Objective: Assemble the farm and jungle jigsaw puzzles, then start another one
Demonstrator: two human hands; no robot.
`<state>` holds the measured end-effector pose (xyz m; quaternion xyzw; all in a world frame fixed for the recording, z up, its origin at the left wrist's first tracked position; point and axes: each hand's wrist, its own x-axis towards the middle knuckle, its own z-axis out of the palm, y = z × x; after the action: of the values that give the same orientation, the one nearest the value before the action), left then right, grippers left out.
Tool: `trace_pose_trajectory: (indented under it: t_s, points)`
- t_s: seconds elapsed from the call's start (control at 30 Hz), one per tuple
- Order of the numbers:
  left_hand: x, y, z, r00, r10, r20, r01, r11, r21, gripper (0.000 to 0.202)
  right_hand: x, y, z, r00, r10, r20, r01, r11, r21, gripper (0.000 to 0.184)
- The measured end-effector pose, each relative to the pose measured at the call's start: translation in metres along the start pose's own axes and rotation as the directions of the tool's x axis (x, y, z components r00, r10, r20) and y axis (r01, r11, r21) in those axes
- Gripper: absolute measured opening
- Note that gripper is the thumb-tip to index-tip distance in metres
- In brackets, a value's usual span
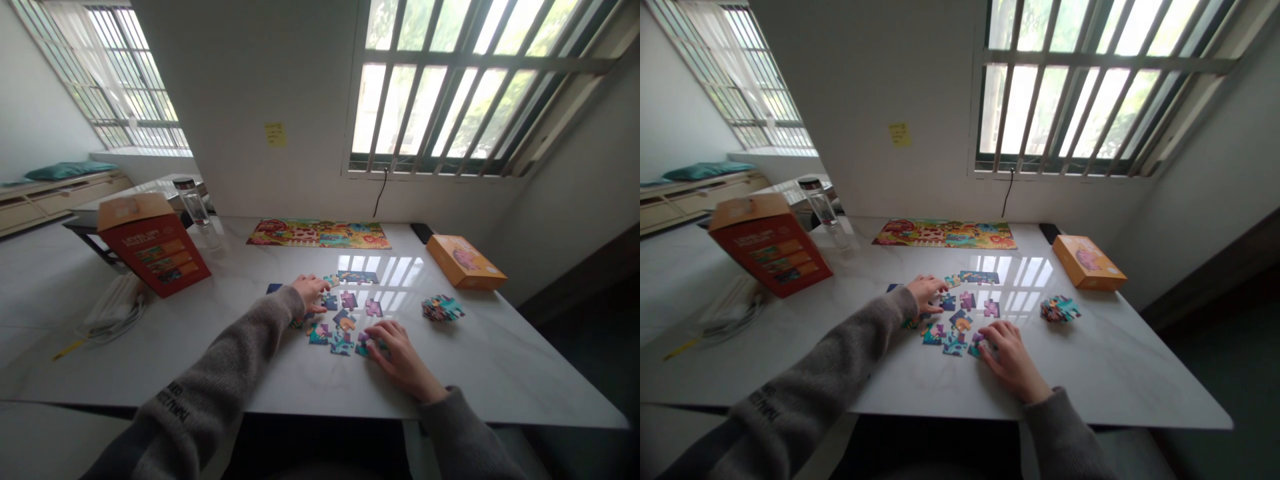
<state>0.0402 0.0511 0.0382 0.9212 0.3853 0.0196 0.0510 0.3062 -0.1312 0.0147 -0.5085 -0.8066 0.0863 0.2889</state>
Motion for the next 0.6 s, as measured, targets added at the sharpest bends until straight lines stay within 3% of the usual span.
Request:
trace_pose_trajectory:
  t_s: [0.23,0.4,0.6]
  points:
    - [0.005,0.018,0.007,0.999,0.032,-0.008,-0.031,0.997,0.071,0.049,0.0,0.001,0.002,1.0,0.004,-0.017,-0.004,1.0,0.015,0.02]
    - [-0.008,0.023,-0.003,0.995,0.074,-0.062,-0.065,0.987,0.146,0.046,0.0,0.002,0.0,0.999,0.016,-0.043,-0.014,0.999,0.046,0.022]
    - [-0.03,0.036,-0.02,0.978,0.116,-0.174,-0.106,0.992,0.066,0.04,0.012,-0.001,-0.009,0.989,0.093,-0.117,-0.07,0.981,0.183,0.023]
